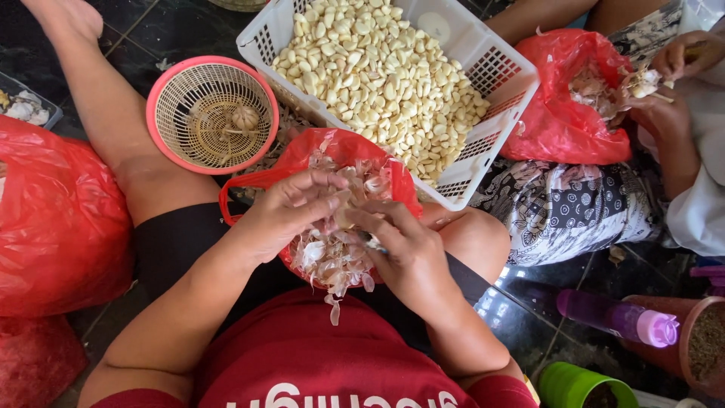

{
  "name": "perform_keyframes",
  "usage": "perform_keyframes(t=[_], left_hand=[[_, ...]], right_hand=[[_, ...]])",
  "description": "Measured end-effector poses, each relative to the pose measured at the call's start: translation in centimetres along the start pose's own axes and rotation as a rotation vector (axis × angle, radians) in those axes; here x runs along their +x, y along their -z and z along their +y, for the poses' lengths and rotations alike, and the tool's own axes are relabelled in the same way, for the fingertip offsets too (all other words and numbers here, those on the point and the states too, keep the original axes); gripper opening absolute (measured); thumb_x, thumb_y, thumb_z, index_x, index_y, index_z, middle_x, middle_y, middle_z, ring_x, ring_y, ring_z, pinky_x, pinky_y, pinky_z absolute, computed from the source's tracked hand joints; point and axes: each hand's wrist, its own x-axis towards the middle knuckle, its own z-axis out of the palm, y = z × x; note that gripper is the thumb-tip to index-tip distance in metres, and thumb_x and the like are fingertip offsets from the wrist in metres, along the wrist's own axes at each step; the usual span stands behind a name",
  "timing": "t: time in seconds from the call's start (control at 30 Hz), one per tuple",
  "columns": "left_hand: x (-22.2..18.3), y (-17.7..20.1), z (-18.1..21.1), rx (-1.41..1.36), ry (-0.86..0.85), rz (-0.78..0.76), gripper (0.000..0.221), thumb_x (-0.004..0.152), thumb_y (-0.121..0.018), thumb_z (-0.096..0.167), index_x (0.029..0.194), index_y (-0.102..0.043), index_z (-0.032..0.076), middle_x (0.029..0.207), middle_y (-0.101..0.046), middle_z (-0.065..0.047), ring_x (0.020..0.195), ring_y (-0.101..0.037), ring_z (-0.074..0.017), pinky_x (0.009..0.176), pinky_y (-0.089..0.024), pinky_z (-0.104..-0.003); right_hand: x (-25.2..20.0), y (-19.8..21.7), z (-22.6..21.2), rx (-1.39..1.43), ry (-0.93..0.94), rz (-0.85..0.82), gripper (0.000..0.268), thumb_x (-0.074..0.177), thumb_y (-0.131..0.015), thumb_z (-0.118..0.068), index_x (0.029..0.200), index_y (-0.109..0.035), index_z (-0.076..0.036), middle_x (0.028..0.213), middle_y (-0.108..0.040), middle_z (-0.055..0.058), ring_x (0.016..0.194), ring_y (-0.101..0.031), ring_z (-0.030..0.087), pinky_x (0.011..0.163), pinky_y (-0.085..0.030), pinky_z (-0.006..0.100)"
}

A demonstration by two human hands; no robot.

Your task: The person sits on the floor and peels garlic cloves by hand, separating the skins from the cloves. The peeled cloves are placed into a white plastic crate, while the skins are discarded into a red plastic bag.

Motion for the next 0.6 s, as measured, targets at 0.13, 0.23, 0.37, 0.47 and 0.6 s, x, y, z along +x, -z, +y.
perform_keyframes(t=[0.13, 0.23, 0.37, 0.47, 0.6], left_hand=[[-1.0, -0.4, -0.1, -0.086, 0.037, 0.045, 0.021, 0.103, -0.056, 0.008, 0.121, -0.064, 0.0, 0.088, -0.073, -0.016, 0.077, -0.073, -0.0191, 0.064, -0.062, -0.026], [-1.5, -0.9, 1.0, 0.422, -0.086, 0.135, 0.025, 0.106, -0.054, 0.024, 0.105, -0.071, 0.005, 0.075, -0.067, -0.012, 0.069, -0.068, -0.0198, 0.062, -0.058, -0.031], [-1.4, -1.2, -0.8, 0.465, -0.4, 0.089, 0.048, 0.094, -0.069, 0.018, 0.137, -0.056, 0.004, 0.125, -0.063, -0.022, 0.108, -0.063, -0.0335, 0.085, -0.056, -0.046], [-1.4, -2.2, -1.1, 0.233, -0.345, 0.081, 0.033, 0.092, -0.072, 0.007, 0.123, -0.063, 0.0, 0.102, -0.071, -0.016, 0.087, -0.067, -0.0198, 0.075, -0.057, -0.032], [-1.6, -2.6, -0.6, 0.029, -0.205, 0.163, 0.021, 0.095, -0.071, 0.011, 0.111, -0.072, -0.003, 0.083, -0.07, -0.009, 0.08, -0.062, -0.011, 0.067, -0.058, -0.023]], right_hand=[[0.2, -1.9, -0.3, 0.126, -0.037, 0.127, 0.013, 0.088, -0.08, -0.014, 0.096, -0.073, -0.007, 0.083, -0.07, 0.009, 0.07, -0.073, 0.035, 0.063, -0.059, 0.041], [-0.3, -2.2, 1.0, 0.279, -0.156, 0.163, 0.009, 0.09, -0.079, -0.016, 0.096, -0.075, -0.01, 0.08, -0.071, 0.007, 0.069, -0.073, 0.03, 0.064, -0.058, 0.035], [-0.7, -2.4, 0.9, 0.369, -0.226, 0.174, 0.009, 0.091, -0.079, -0.018, 0.094, -0.074, -0.01, 0.079, -0.071, 0.007, 0.066, -0.07, 0.026, 0.064, -0.056, 0.034], [-1.0, -2.3, 0.4, 0.477, -0.257, 0.083, 0.017, 0.092, -0.076, -0.02, 0.103, -0.072, -0.008, 0.077, -0.072, 0.008, 0.061, -0.064, 0.021, 0.06, -0.054, 0.033], [-2.0, -1.3, 1.0, 0.806, -0.137, -0.14, 0.051, 0.109, -0.028, -0.04, 0.145, -0.033, -0.003, 0.09, -0.061, 0.013, 0.061, -0.054, 0.015, 0.057, -0.047, 0.03]])
